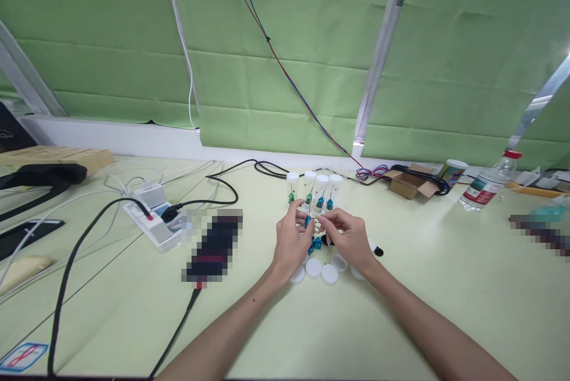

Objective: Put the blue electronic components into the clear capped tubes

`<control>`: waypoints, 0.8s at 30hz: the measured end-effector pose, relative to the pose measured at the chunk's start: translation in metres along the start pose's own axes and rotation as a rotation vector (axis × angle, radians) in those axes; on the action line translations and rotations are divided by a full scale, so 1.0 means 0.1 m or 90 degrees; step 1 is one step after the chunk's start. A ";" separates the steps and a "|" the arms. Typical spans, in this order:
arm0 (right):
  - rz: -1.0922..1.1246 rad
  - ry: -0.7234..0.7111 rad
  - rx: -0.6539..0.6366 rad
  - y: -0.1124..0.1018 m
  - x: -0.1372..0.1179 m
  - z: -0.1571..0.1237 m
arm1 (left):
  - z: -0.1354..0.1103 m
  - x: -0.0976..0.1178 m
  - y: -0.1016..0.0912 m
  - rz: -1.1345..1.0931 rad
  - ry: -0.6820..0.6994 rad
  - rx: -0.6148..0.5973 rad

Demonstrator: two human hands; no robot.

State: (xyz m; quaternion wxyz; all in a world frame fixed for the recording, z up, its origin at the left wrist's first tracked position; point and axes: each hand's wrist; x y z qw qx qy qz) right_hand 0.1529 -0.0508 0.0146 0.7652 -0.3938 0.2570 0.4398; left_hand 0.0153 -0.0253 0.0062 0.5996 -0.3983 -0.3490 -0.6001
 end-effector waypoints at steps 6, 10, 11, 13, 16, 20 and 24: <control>-0.032 -0.011 -0.001 0.00 0.00 0.00 | 0.00 0.00 0.00 0.011 0.001 -0.005; -0.023 -0.008 -0.018 0.00 0.03 -0.01 | 0.00 0.01 0.00 0.008 -0.002 -0.008; -0.017 -0.006 -0.023 0.00 0.03 -0.01 | 0.00 0.01 0.00 0.008 -0.003 -0.009; 0.001 -0.002 -0.031 0.01 0.04 -0.01 | 0.00 0.01 0.00 0.006 -0.002 -0.013; 0.025 0.001 -0.052 0.01 0.05 -0.01 | 0.00 0.01 -0.01 0.008 0.000 -0.013; 0.051 -0.007 -0.089 0.01 0.05 -0.01 | 0.00 0.01 -0.01 0.017 0.000 -0.011; 0.065 -0.024 -0.121 0.00 0.05 -0.01 | 0.01 0.01 -0.02 0.013 0.004 -0.017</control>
Point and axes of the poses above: each hand's wrist, its own z-axis towards the middle knuckle, its own y-axis out of the palm, x = y × z, and after that the axes turned 11 degrees about -z, right-handed
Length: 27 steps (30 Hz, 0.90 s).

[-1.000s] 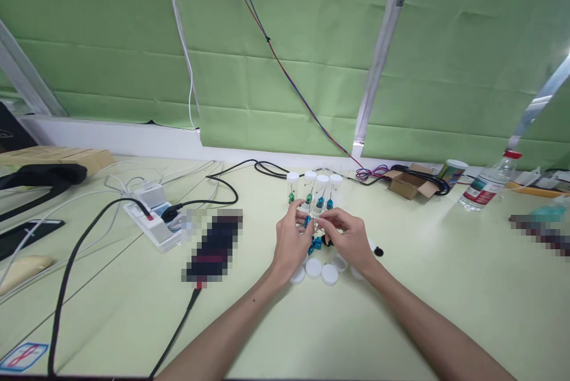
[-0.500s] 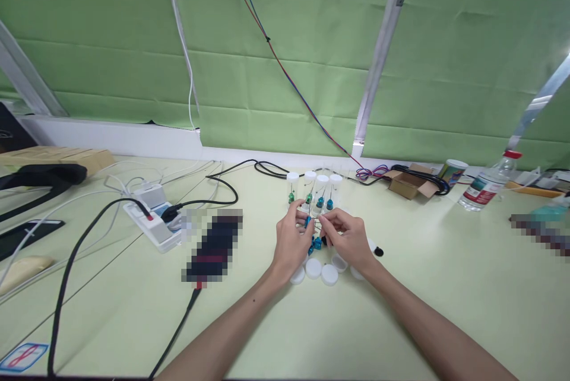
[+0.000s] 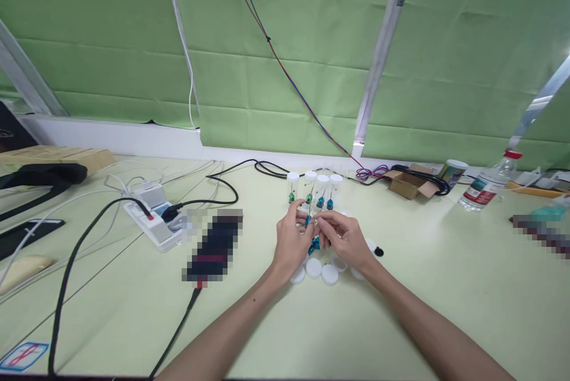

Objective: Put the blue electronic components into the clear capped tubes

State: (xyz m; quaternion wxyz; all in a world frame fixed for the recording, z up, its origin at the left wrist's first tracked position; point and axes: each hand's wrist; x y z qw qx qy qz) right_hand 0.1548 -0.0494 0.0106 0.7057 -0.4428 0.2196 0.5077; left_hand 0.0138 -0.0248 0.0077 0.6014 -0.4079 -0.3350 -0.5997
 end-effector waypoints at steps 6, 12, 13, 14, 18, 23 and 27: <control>0.034 0.004 -0.016 -0.01 0.01 0.00 | 0.00 -0.01 -0.01 0.008 0.004 0.007; 0.037 0.022 -0.006 0.00 0.00 0.01 | 0.00 -0.01 0.00 -0.005 -0.006 0.008; 0.035 0.027 -0.003 0.00 0.00 0.01 | 0.00 -0.01 0.00 -0.006 -0.007 0.009; 0.031 0.030 -0.001 0.00 0.00 0.01 | 0.00 0.00 0.00 -0.007 -0.008 0.009; 0.009 0.031 0.018 0.00 -0.02 0.01 | 0.00 0.01 0.00 -0.004 -0.011 0.010; -0.019 0.022 0.048 -0.01 -0.02 0.01 | -0.01 0.03 0.01 0.001 -0.006 0.017; -0.023 0.016 0.058 0.00 -0.01 0.01 | -0.01 0.02 0.01 -0.003 0.010 0.029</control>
Point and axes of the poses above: each hand's wrist, its own z-axis towards the middle knuckle, its own y-axis out of the palm, x = y × z, and after that the axes turned 11 degrees about -z, right-handed
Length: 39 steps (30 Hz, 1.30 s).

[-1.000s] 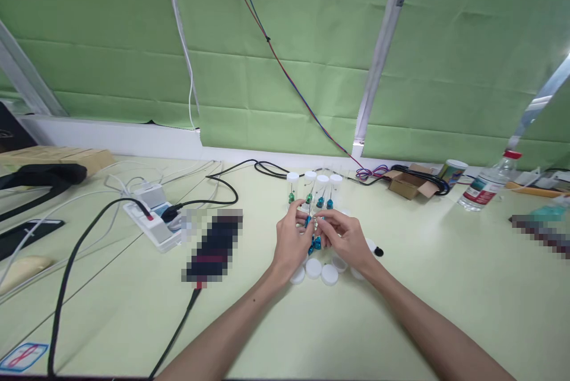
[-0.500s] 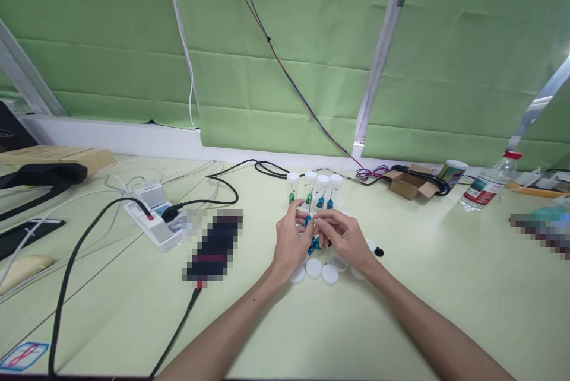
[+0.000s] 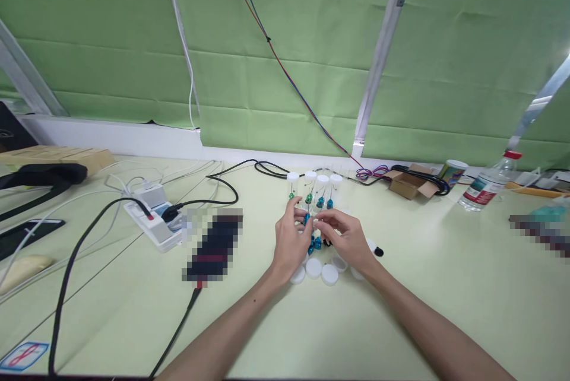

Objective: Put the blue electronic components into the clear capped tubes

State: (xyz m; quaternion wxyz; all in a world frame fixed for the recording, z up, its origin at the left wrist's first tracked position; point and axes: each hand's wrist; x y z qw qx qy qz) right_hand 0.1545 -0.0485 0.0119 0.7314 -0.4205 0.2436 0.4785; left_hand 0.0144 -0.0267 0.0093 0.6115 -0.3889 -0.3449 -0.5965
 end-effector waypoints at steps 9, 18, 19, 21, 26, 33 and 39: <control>0.036 0.011 0.006 0.01 -0.01 0.00 | 0.00 -0.01 0.00 -0.048 0.008 0.035; 0.091 0.025 0.006 0.01 0.00 0.02 | 0.00 0.04 -0.01 -0.022 0.007 0.030; 0.103 0.025 0.005 0.01 -0.01 0.02 | 0.01 0.04 -0.01 -0.028 0.006 0.030; 0.132 0.023 -0.007 0.01 -0.01 0.03 | 0.01 0.04 0.00 -0.041 0.003 0.030; 0.203 0.025 -0.038 -0.01 -0.03 0.06 | 0.03 -0.01 0.00 -0.091 -0.024 0.014; 0.230 0.049 -0.029 -0.02 0.01 0.09 | 0.09 -0.07 0.01 -0.150 -0.049 -0.001; 0.307 0.120 -0.041 -0.04 0.04 0.10 | 0.08 -0.03 -0.01 -0.201 -0.061 -0.020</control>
Point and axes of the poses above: each hand's wrist, its own z-axis towards the middle knuckle, its own y-axis out of the palm, x = y × z, and after that the axes turned 11 degrees about -z, right-handed
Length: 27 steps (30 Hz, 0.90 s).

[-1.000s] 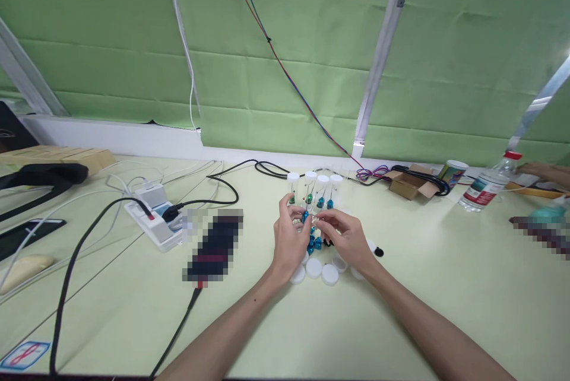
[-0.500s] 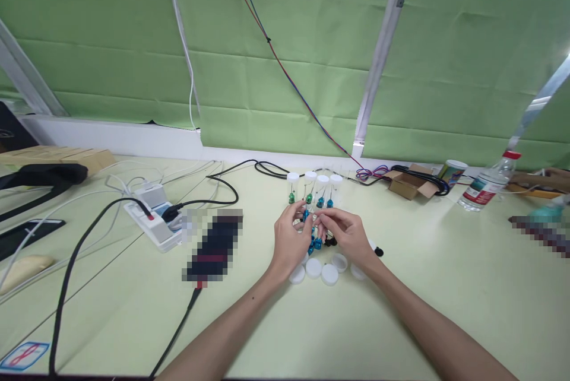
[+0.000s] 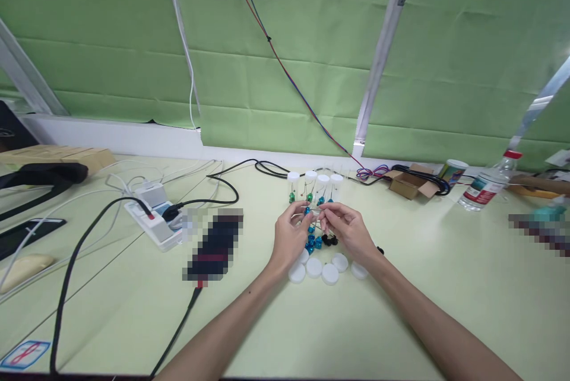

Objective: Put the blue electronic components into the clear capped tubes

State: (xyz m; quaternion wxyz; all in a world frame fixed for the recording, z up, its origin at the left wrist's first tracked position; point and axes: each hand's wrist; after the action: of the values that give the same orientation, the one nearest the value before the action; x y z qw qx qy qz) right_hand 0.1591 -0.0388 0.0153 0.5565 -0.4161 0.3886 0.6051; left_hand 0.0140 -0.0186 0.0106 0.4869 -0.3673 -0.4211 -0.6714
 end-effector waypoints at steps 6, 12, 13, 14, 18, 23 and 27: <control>0.063 0.047 -0.009 -0.03 0.02 0.02 | -0.01 0.00 0.00 -0.041 -0.068 -0.015; 0.129 0.092 -0.003 -0.06 0.02 0.04 | 0.01 -0.05 -0.01 -0.078 -0.084 -0.035; 0.145 0.098 -0.005 -0.06 0.02 0.04 | 0.01 -0.05 -0.01 -0.091 -0.089 -0.038; 0.161 0.102 -0.006 -0.07 0.03 0.04 | 0.01 -0.05 0.00 -0.105 -0.094 -0.041; 0.188 0.114 -0.016 -0.08 0.04 0.05 | 0.02 -0.01 0.02 -0.133 -0.114 -0.015; 0.181 0.123 -0.035 -0.08 0.04 0.04 | 0.02 -0.01 0.01 -0.130 -0.119 0.020; 0.167 0.126 -0.054 -0.08 0.05 0.03 | 0.01 -0.02 -0.01 -0.139 -0.113 0.029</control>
State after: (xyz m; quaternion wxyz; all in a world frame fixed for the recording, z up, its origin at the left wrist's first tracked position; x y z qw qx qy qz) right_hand 0.1664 -0.0333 0.0120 0.4140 -0.4425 0.4667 0.6442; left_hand 0.0140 -0.0165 0.0092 0.3800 -0.3661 -0.5153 -0.6753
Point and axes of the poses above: each hand's wrist, its own z-axis towards the middle knuckle, its own y-axis out of the palm, x = y × z, and after that the axes turned 11 degrees about -z, right-handed
